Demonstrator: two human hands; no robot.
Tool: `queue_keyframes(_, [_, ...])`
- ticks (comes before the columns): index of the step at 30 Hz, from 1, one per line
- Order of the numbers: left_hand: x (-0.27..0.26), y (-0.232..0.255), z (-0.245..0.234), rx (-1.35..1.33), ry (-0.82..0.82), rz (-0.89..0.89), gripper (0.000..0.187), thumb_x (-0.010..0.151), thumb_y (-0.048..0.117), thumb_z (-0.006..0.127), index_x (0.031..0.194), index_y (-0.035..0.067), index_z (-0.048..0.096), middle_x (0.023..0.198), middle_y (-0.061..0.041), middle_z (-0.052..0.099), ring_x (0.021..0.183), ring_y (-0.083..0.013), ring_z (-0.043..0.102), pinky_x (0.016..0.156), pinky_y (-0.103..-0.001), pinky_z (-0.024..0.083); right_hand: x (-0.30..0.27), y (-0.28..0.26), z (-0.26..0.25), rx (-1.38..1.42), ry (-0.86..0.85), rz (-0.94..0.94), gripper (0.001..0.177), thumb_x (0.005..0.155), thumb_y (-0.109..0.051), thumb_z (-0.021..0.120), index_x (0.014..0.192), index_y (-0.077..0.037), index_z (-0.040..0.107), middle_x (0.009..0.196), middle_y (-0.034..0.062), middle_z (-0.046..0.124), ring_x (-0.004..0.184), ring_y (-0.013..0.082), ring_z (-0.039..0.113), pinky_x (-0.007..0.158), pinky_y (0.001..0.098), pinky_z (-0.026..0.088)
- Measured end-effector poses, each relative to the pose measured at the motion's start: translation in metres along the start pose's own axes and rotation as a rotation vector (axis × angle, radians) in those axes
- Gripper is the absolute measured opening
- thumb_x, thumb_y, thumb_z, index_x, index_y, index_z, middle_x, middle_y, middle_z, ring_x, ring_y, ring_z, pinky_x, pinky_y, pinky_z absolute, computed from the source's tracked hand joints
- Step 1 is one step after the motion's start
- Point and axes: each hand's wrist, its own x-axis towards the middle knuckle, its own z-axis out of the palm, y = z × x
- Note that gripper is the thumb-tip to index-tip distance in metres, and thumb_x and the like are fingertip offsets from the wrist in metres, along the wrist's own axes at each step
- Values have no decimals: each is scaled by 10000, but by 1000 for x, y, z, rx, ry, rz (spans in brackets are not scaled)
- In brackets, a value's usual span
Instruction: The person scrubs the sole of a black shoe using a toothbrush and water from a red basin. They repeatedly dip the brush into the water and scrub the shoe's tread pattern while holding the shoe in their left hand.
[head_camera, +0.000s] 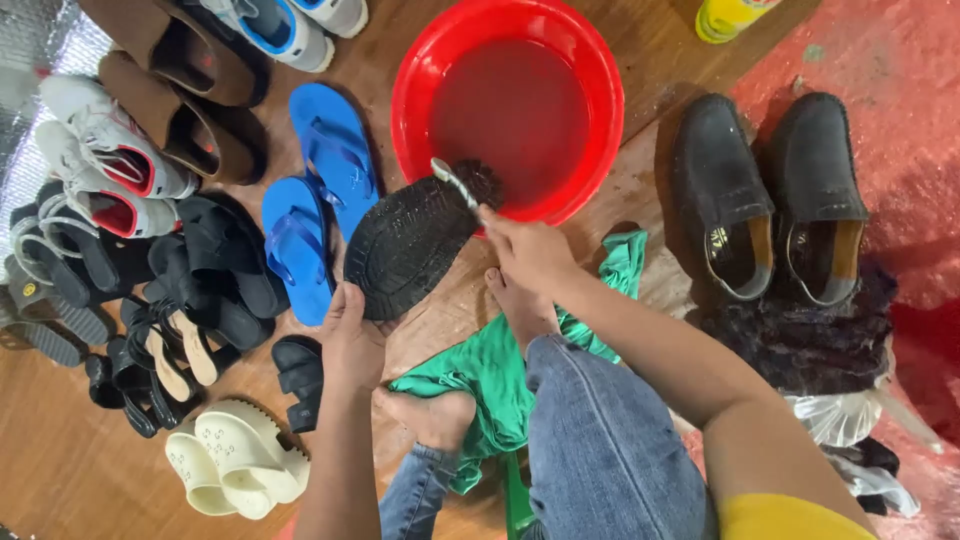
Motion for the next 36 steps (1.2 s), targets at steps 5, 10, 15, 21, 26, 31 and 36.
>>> queue_keyframes(5, [12,-18,-24,-7,20,-52,247,1052,331,602,1204,138,629,1151,-201,753,906,-429,748,736,-544,650,-25,-14,12,189,53,-146,428,1012,-297,518,1427,-336,615,1126,79,772,1017,368,719,887,485,572])
queue_keyframes(10, [-8,-8,-10,-11,9,-62,340,1056,355,583,1302,122,616,1272,-192,715,1103,-443,711,894,-637,581,-20,36,21,8,73,23,421,1020,-411,467,1427,-421,576,1193,-25,733,1031,310,713,931,491,557])
queue_keyframes(15, [-7,-25,-8,-110,55,-75,344,1058,396,577,1340,209,635,1336,-153,693,1197,-432,685,982,-626,557,-60,33,-5,169,188,83,409,978,-357,597,1372,-468,622,1111,-2,765,1013,315,709,942,487,569])
queue_keyframes(21, [-13,-32,1,-146,65,-102,450,1040,444,628,1456,280,574,1471,-162,579,1362,-477,542,1081,-659,451,-123,62,15,321,233,159,420,940,-406,664,1353,-477,634,1129,44,756,1086,294,679,978,454,558])
queue_keyframes(26, [-19,-31,21,-130,13,-83,499,1054,459,616,1499,280,480,1515,-170,548,1373,-476,530,1111,-662,424,-156,75,-11,285,417,66,409,943,-340,698,1342,-424,671,1148,45,745,1098,287,671,959,435,563])
queue_keyframes(31, [-29,-27,27,-158,-14,-95,646,1017,471,693,1551,241,412,1576,-189,481,1407,-468,496,1162,-655,385,-207,35,-67,294,541,-20,429,955,-183,696,1359,-326,683,1262,152,695,1153,327,649,963,460,540])
queue_keyframes(36, [-28,-29,22,-201,-85,-94,683,1054,493,630,1593,192,338,1619,-219,393,1456,-472,426,1195,-623,361,-257,49,-77,285,646,-61,460,958,-134,738,1410,-179,669,1204,185,709,1094,334,675,936,426,547])
